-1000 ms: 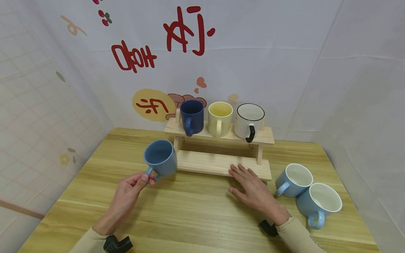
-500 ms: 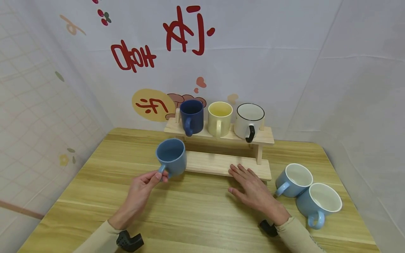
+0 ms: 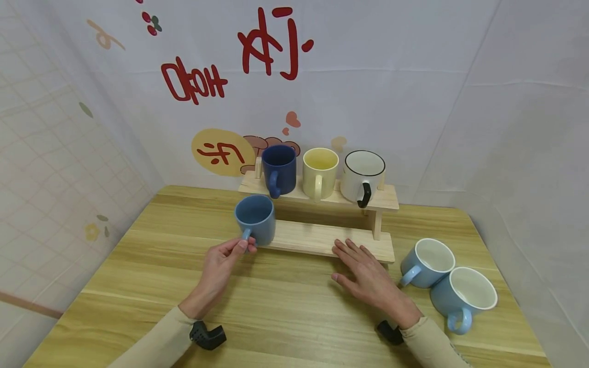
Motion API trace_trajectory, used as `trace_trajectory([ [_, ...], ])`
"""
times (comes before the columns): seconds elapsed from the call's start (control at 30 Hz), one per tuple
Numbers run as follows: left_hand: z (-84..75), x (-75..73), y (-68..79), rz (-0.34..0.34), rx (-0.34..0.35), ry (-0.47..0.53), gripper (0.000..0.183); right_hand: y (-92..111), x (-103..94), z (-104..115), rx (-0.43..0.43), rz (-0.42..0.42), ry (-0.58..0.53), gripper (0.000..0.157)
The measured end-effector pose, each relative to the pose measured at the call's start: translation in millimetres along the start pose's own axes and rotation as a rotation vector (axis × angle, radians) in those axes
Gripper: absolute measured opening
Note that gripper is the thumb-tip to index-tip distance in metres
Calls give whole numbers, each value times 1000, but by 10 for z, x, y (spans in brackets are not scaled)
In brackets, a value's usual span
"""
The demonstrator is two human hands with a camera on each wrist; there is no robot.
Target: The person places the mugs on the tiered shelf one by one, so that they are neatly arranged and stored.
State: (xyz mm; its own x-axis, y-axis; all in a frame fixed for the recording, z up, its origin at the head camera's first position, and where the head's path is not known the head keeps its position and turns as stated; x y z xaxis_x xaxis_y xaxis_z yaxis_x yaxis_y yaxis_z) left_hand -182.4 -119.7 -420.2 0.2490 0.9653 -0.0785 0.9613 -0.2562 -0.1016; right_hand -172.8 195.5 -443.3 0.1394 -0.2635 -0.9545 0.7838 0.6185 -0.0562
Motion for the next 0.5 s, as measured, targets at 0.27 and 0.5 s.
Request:
trace_trajectory([
  [0.27,-9,71,-73,-3,8,29,27,-3,-10,13,-1,0,1,66],
  [0.5,9,131,-123,2,31,-3,27,-3,-6,9,5,1,0,66],
])
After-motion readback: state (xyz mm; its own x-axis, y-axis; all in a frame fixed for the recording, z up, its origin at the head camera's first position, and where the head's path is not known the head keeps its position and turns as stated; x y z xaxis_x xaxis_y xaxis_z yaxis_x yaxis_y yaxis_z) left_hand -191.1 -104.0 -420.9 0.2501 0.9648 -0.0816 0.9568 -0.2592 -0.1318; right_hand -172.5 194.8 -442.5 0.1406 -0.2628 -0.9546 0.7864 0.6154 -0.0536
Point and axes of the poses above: each hand's wrist, its own y-axis away from the middle knuckle, its own x-axis out of the palm, z = x × y, the point moved 8 cm from there along -y, towards the middle knuckle, and after that the axes turned 14 degrees about z, right-handed, at the moved point
